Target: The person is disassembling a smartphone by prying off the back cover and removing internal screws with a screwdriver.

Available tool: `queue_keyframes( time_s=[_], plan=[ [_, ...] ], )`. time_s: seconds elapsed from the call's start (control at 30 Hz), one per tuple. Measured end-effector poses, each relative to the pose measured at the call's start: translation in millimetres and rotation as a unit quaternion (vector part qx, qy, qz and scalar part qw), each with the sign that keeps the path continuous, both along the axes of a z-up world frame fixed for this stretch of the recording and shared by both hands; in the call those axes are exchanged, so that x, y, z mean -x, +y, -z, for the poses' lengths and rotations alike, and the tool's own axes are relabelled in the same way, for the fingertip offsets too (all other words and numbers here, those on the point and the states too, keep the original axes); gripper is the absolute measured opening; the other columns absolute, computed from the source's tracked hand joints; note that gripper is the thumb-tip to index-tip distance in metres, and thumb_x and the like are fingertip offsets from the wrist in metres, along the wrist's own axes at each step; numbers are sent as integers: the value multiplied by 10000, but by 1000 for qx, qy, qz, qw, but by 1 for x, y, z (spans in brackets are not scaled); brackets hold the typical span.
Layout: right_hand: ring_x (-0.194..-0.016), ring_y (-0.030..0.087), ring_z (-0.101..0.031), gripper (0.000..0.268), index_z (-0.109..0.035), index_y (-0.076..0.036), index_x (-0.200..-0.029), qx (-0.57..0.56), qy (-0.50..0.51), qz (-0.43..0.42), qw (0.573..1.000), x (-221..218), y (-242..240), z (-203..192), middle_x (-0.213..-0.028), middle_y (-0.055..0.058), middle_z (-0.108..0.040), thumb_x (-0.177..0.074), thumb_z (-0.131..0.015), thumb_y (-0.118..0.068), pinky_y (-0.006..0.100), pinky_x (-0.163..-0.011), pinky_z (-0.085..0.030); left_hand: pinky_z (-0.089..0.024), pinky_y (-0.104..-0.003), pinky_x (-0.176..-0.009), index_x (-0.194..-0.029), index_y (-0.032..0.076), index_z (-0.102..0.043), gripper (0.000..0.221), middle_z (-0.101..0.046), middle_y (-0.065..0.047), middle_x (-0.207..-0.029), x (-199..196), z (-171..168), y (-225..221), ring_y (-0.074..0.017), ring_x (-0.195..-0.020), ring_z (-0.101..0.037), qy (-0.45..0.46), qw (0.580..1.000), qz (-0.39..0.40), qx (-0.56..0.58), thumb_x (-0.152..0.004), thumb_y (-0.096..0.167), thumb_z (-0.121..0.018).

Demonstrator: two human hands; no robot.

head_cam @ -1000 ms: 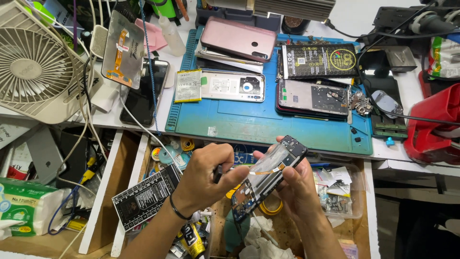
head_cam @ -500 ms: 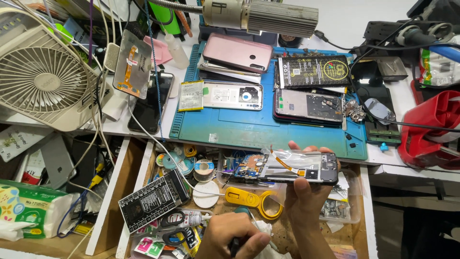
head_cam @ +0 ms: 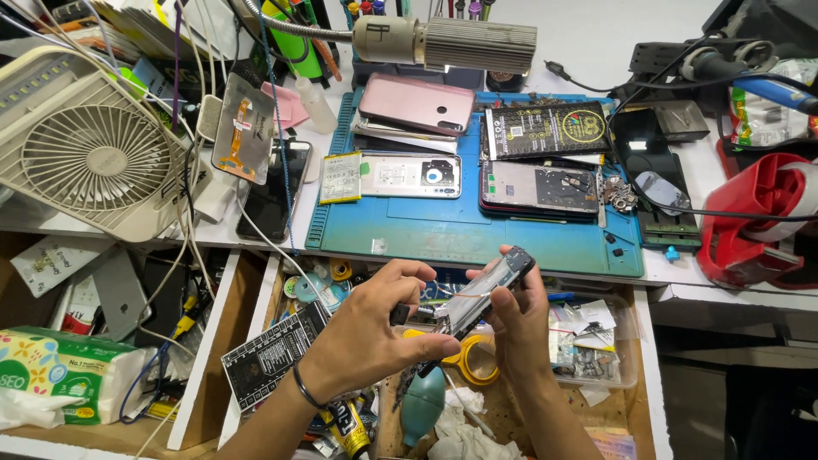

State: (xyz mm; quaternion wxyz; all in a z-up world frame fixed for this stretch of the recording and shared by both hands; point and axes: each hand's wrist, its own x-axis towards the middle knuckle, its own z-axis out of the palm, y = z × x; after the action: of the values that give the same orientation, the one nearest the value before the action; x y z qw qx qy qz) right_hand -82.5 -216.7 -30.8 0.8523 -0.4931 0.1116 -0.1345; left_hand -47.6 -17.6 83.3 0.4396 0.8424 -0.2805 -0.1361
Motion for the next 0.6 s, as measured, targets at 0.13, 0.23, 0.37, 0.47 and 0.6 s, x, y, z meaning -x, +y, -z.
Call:
queue_keyframes(
  time_s=[0.13,0.23,0.37,0.47,0.6],
  plan=[
    [-1048,260,-686,1024,-434,-21,-1455,15,24,-40,999,1,3,-4,-1040,118,-622,-653,-817,-531,404,-742,-646,-505,-410,-926,-774,143,-402,651,-608,-86,-1421,-19,21,-9,-250,-1208,-628,10,998,50,-35,-722,748,-637],
    [-1120,303,-682,1037,-417,-22,-1452,-4,48,-37,998,0,2,0,-1074,160,-627,-620,-820,-492,453,-798,-650,-526,-411,-919,-782,152,-440,572,-624,-90,-1382,-23,12,-11,-244,-1158,-656,-1,999,36,-7,-784,694,-624],
    [-1075,320,-684,853,-386,-63,-1434,-60,20,3,998,-3,-9,9,-1121,143,-583,-760,-780,-406,420,-741,-631,-478,-294,-625,-666,177,-391,443,-553,-45,-865,7,5,-2,-163,-737,-571,-102,975,-38,192,-948,452,-592],
    [-1094,349,-638,800,-345,-151,-1417,-102,19,60,993,-5,-13,8,-1185,138,-527,-774,-758,-386,464,-785,-616,-356,-269,-433,-612,150,-437,503,-414,24,-550,57,17,-8,-110,-466,-406,-91,941,-33,324,-1003,422,-598],
    [-1079,324,-631,748,-376,-189,-1328,-150,-32,118,981,-3,-7,5,-1141,110,-546,-763,-819,-399,464,-821,-608,-389,-296,-567,-607,152,-402,555,-583,-46,-666,96,89,-26,-161,-595,-576,204,886,-90,406,-831,374,-859]
  ],
)
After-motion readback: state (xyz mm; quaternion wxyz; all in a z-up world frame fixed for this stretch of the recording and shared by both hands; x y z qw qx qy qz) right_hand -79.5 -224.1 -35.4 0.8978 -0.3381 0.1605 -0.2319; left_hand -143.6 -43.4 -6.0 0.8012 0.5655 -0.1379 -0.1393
